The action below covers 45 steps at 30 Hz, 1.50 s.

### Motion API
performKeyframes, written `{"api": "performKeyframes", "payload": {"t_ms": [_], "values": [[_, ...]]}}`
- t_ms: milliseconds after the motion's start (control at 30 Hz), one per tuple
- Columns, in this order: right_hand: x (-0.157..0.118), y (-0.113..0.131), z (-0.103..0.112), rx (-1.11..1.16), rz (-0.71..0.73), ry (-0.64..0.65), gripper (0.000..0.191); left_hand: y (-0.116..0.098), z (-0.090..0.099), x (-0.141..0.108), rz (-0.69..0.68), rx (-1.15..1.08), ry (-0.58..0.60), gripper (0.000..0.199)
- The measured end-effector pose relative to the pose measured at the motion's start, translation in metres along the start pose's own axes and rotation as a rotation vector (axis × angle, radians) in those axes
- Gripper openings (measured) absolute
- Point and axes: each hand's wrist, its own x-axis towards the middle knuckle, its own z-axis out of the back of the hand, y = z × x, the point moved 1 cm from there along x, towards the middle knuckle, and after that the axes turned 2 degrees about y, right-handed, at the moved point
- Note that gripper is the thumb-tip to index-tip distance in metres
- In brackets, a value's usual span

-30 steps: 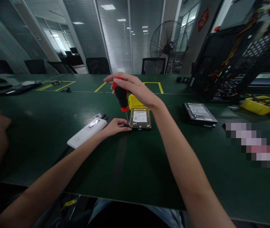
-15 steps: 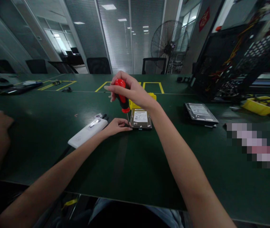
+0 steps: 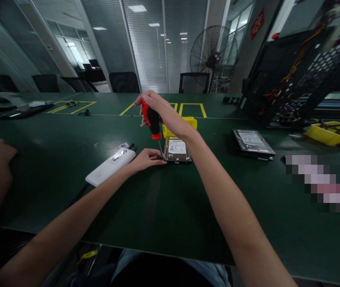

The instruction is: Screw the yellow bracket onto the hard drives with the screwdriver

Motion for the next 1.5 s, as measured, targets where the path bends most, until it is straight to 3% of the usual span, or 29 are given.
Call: {"api": "performKeyframes", "payload": {"t_ms": [233, 733, 1067, 1500], "values": [[-0.0001, -0.0022, 0.0012, -0.108, 0.045, -0.107, 0.028, -0.0003, 0.0002, -0.0001, -0.007, 0.000, 0.005, 0.038], [-0.0002, -0.0046, 0.0029, -0.165, 0.040, -0.102, 0.031, -0.0018, 0.0005, 0.0003, 0.009, 0.014, 0.002, 0.040], [0.0001, -0.0014, 0.0038, -0.086, 0.035, -0.070, 0.029, -0.0004, 0.0017, -0.0004, 0.008, 0.016, 0.015, 0.042], [-0.0009, 0.0013, 0.0051, -0.072, 0.015, -0.154, 0.027, 0.0005, 0.0005, 0.0001, 0.001, 0.015, -0.001, 0.042]]}}
